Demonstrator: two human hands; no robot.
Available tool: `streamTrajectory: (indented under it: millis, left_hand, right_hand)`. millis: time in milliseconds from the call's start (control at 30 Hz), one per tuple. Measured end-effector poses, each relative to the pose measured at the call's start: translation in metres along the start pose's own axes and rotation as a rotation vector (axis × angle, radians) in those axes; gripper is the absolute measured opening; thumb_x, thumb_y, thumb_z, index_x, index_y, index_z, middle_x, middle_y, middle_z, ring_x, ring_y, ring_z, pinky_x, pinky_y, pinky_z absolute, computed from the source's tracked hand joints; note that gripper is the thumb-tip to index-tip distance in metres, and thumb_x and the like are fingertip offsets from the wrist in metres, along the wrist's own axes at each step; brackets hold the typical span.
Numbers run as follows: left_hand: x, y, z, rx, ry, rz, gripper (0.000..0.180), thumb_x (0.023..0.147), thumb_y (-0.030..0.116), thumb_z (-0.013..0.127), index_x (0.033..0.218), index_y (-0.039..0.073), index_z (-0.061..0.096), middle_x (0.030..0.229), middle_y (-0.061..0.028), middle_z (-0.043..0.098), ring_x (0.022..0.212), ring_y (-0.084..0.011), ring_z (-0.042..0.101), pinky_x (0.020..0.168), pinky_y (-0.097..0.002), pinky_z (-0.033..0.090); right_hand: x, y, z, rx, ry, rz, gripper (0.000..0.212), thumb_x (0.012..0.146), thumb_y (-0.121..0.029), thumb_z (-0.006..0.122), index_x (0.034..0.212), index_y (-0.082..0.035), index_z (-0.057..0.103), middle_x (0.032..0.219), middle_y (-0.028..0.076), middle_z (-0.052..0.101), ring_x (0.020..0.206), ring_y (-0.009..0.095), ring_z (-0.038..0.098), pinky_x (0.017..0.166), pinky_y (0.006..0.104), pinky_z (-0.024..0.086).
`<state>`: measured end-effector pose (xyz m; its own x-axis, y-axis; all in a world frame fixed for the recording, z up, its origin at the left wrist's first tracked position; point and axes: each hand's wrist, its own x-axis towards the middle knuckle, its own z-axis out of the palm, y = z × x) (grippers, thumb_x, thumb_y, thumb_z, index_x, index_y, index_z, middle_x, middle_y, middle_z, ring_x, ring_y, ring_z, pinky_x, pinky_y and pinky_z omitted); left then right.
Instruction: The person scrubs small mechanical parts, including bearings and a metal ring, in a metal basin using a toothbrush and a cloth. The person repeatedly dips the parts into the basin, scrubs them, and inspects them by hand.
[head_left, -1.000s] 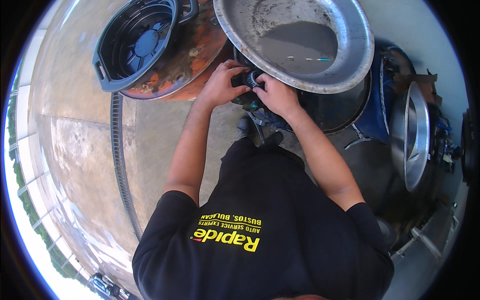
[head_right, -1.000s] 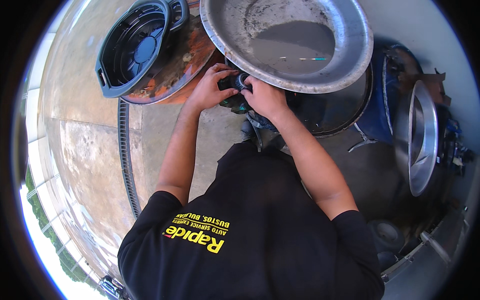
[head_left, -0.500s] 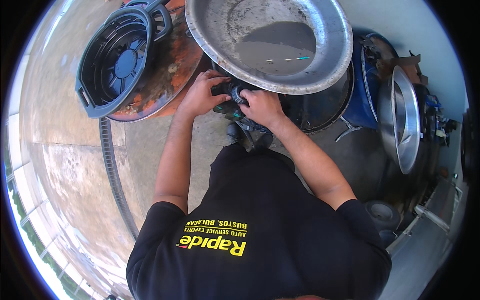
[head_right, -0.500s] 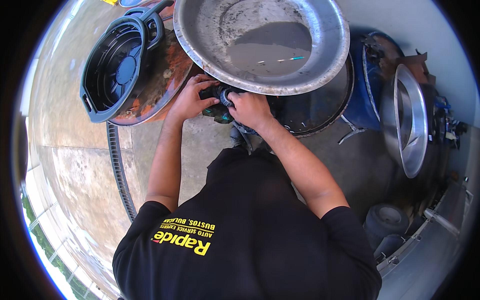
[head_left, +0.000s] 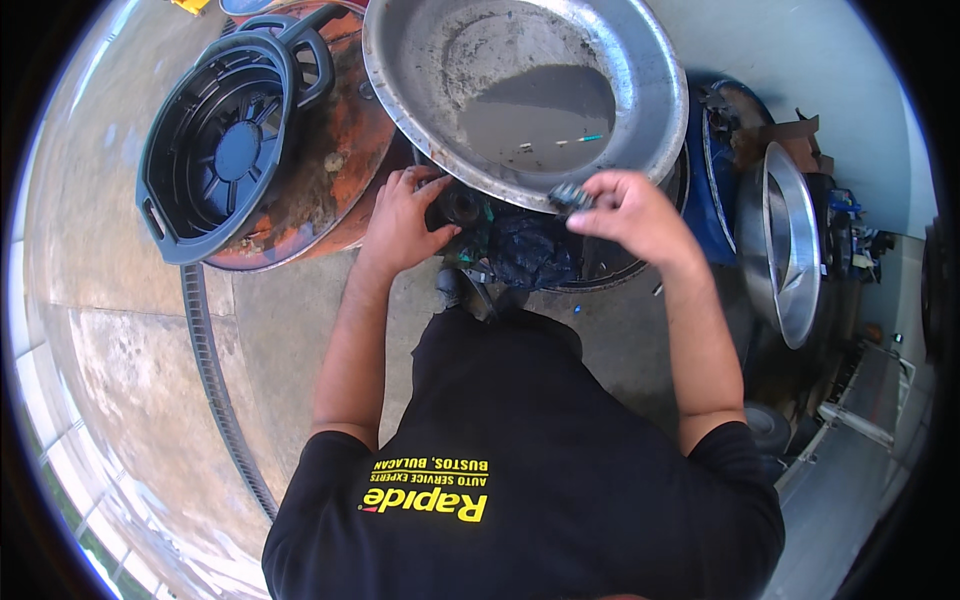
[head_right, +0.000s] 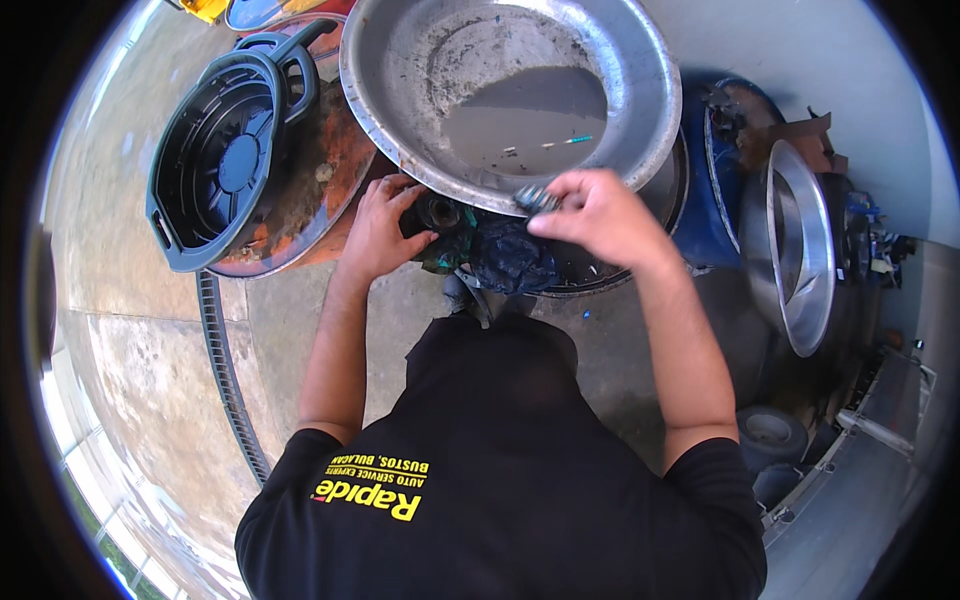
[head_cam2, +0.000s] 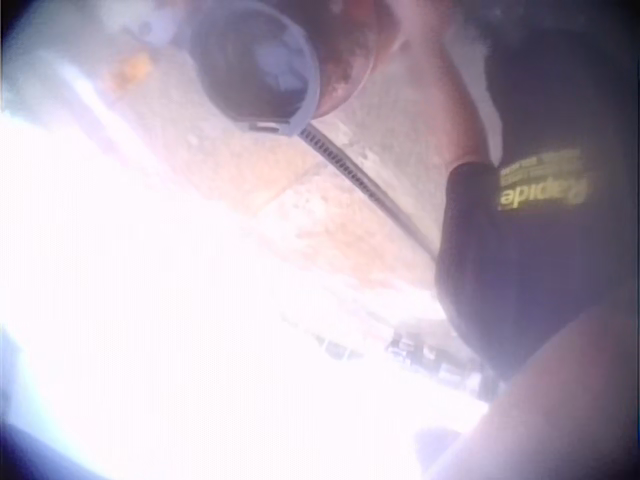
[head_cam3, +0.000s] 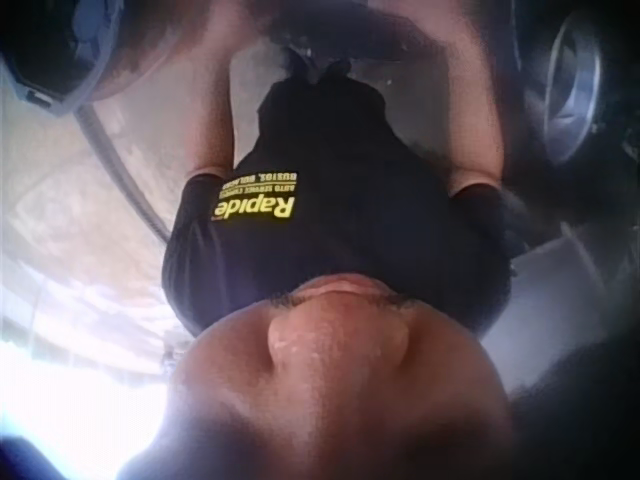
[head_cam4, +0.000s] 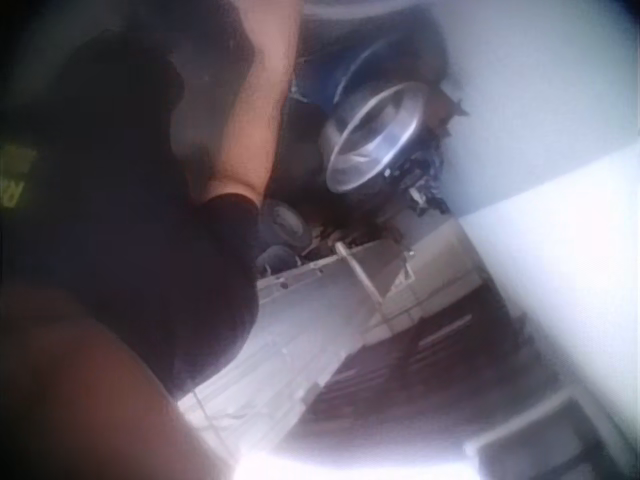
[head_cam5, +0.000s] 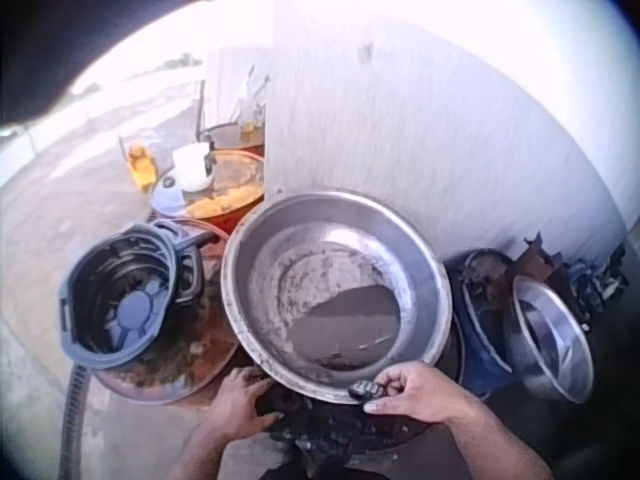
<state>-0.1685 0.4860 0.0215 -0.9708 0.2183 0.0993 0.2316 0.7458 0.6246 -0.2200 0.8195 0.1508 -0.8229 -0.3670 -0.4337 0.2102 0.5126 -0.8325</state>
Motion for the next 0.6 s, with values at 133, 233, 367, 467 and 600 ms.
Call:
streamTrajectory:
  millis: [133,233,367,467,600]
  left_hand:
    - [-0.006,0.014,0.006,0.027,0.045,0.014,0.062,0.078,0.027,0.091,0.136,0.01,0.074,0.141,-0.0112,0.064,0.135,-0.034,0.055,0.115,-0.0496,0.044]
    - [-0.01,0.024,0.008,0.083,0.047,0.027,0.061,0.078,0.027,0.09,0.134,0.01,0.075,0.139,-0.0103,0.066,0.135,-0.033,0.055,0.114,-0.0489,0.043]
    - [-0.015,0.036,0.011,0.154,0.035,-0.046,0.061,0.078,0.029,0.089,0.134,0.01,0.075,0.136,-0.0103,0.067,0.134,-0.0324,0.056,0.113,-0.0478,0.043]
    - [-0.013,0.04,0.015,0.245,0.023,-0.099,0.064,0.077,0.032,0.09,0.136,0.01,0.075,0.136,-0.0111,0.067,0.131,-0.0319,0.057,0.111,-0.0473,0.043]
    - [0.004,0.053,0.014,0.408,-0.074,-0.154,0.068,0.074,0.038,0.091,0.133,0.009,0.076,0.137,-0.0124,0.067,0.132,-0.0325,0.058,0.109,-0.0469,0.045]
  right_hand:
    - [0.081,0.033,-0.056,-0.349,0.201,-0.022,0.038,0.086,-0.023,0.093,0.109,0.002,0.077,0.082,0.005,0.074,0.071,0.016,0.067,0.068,0.0332,0.052]
    - [0.145,0.04,-0.063,-0.842,0.278,0.104,0.041,0.088,-0.034,0.089,0.114,-0.004,0.081,0.104,0.016,0.082,0.097,0.033,0.078,0.083,0.0455,0.059]
    - [0.183,0.047,-0.053,-1.02,0.277,0.147,0.039,0.089,-0.04,0.087,0.112,-0.009,0.083,0.112,0.016,0.082,0.109,0.036,0.078,0.092,0.0486,0.061]
    - [0.191,0.055,-0.038,-0.969,0.236,0.073,0.04,0.09,-0.042,0.086,0.114,-0.01,0.083,0.114,0.014,0.082,0.11,0.034,0.078,0.093,0.0483,0.061]
    - [0.173,0.037,-0.035,-0.844,0.219,-0.057,0.045,0.091,-0.043,0.085,0.122,-0.01,0.081,0.118,0.015,0.082,0.114,0.035,0.077,0.095,0.0484,0.061]
